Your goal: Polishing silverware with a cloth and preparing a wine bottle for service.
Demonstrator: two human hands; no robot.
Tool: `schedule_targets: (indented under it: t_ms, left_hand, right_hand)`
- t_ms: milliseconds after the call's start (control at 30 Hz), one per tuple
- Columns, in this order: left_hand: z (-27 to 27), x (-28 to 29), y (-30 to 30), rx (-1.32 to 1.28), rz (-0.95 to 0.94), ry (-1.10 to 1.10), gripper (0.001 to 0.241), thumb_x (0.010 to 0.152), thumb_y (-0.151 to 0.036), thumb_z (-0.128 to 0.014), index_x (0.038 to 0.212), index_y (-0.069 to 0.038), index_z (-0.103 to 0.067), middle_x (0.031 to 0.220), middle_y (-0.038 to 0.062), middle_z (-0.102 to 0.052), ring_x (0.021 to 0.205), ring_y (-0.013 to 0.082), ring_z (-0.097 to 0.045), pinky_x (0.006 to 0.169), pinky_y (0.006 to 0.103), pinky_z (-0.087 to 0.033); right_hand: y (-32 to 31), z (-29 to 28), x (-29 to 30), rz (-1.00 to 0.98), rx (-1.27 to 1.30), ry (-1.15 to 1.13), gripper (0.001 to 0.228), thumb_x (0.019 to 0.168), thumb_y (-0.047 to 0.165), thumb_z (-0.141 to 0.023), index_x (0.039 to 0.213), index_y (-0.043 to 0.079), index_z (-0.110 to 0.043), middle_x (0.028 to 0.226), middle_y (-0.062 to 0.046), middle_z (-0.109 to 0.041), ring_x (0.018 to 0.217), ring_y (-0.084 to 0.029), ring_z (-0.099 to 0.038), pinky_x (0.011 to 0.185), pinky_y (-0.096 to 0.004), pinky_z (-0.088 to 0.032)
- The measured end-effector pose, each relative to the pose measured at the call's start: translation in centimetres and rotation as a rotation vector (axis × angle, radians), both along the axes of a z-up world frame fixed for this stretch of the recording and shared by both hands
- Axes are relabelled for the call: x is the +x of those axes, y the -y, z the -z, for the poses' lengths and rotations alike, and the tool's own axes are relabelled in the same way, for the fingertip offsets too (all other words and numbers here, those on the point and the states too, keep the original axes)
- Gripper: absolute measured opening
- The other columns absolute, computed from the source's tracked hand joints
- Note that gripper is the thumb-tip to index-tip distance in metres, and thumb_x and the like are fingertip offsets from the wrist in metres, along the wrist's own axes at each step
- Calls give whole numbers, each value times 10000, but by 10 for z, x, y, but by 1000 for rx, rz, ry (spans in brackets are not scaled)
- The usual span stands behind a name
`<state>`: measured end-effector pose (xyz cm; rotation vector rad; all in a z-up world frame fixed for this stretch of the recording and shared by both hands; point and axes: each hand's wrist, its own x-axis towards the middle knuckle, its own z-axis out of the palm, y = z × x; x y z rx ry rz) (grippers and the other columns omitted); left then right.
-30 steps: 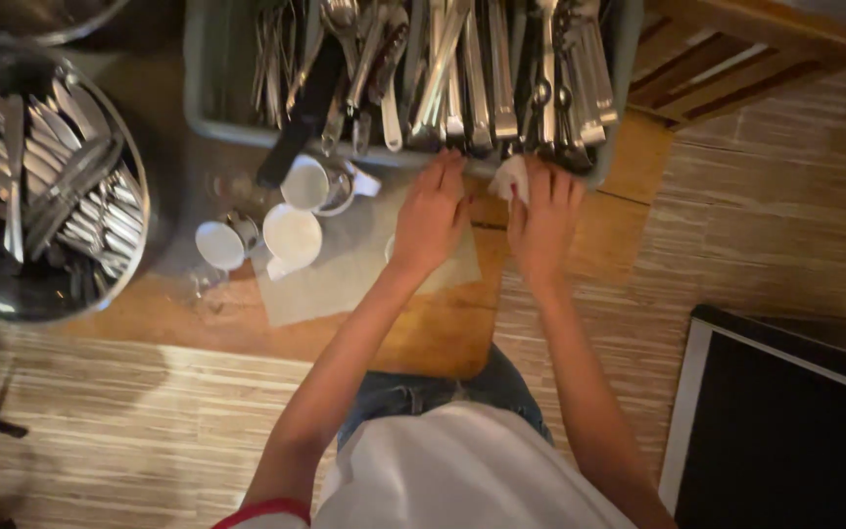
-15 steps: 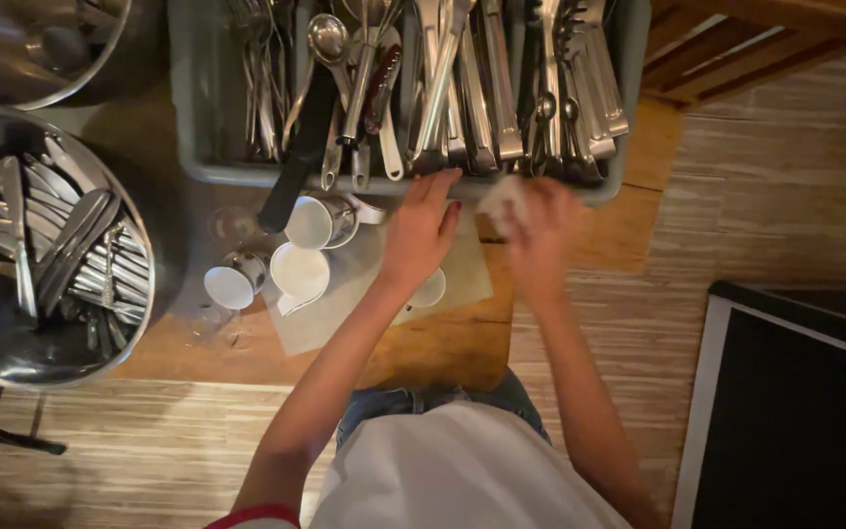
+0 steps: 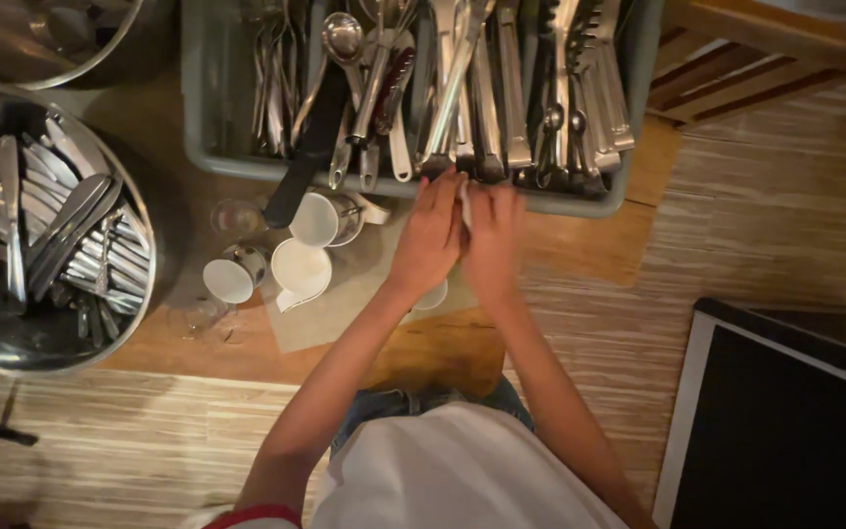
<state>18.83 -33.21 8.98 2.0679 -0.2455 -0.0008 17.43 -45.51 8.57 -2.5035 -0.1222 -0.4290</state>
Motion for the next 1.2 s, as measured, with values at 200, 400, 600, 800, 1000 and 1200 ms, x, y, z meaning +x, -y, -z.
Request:
schedule_targets:
  t_ms: [200, 400, 600, 800, 1000, 1200]
  left_hand:
    - [13, 2, -6, -33, 17, 17, 378, 1000, -61, -545, 1372, -5, -511, 1375, 247, -595, 1340, 431, -525, 1241, 514, -311]
    - [4, 4, -8, -24, 67, -37, 360, 1009, -95, -567, 1351, -1, -504, 1385, 223, -602, 1373, 402, -520, 1251, 513, -282]
    - [13, 2, -9, -35, 79, 9, 393, 1015, -98, -576, 1379, 8, -472, 1404, 205, -605, 1419, 391, -478, 1255, 510, -284]
    - [4, 3, -5, -55, 38, -21, 467, 996, -89, -592, 1424, 21, -440, 1457, 232, -530, 1415, 405, -448, 1240, 507, -276]
    - [-6, 4, -19, -260, 12, -107, 435, 1027, -51, -526, 1454, -30, -447, 1492, 208, -535, 1409, 418, -506, 1180, 414, -402]
    - [10, 3, -18, -168, 62, 10, 416, 998, -76, -641, 1391, -49, -507, 1381, 172, -622, 1316, 376, -584, 1222, 455, -355]
  right_hand:
    - [11, 5, 4, -97, 113, -5, 392, 832, 21, -711, 1222, 38, -678, 1116, -169, -565, 1035, -384, -536, 887, -484, -454]
    - [86, 23, -8, 116, 36, -78, 253, 980, 192, -768, 1133, 6, -690, 1019, -204, -562, 958, -369, -563, 816, -480, -434]
    - [93, 11, -9, 213, -57, -1, 218, 986, 137, -725, 1146, -3, -674, 1039, -218, -545, 1007, -418, -559, 867, -496, -439]
    - [21, 8, 6, 50, -12, -32, 252, 884, 90, -719, 1112, -4, -668, 1029, -223, -550, 1000, -412, -536, 853, -530, -424]
    - [-12, -2, 14, -89, 68, -31, 335, 809, -3, -690, 1142, 10, -659, 1093, -181, -563, 1023, -408, -538, 860, -502, -446]
    - [24, 0, 7, -100, 63, -35, 350, 786, -4, -720, 1133, 28, -687, 1071, -170, -575, 1027, -383, -553, 879, -487, -463]
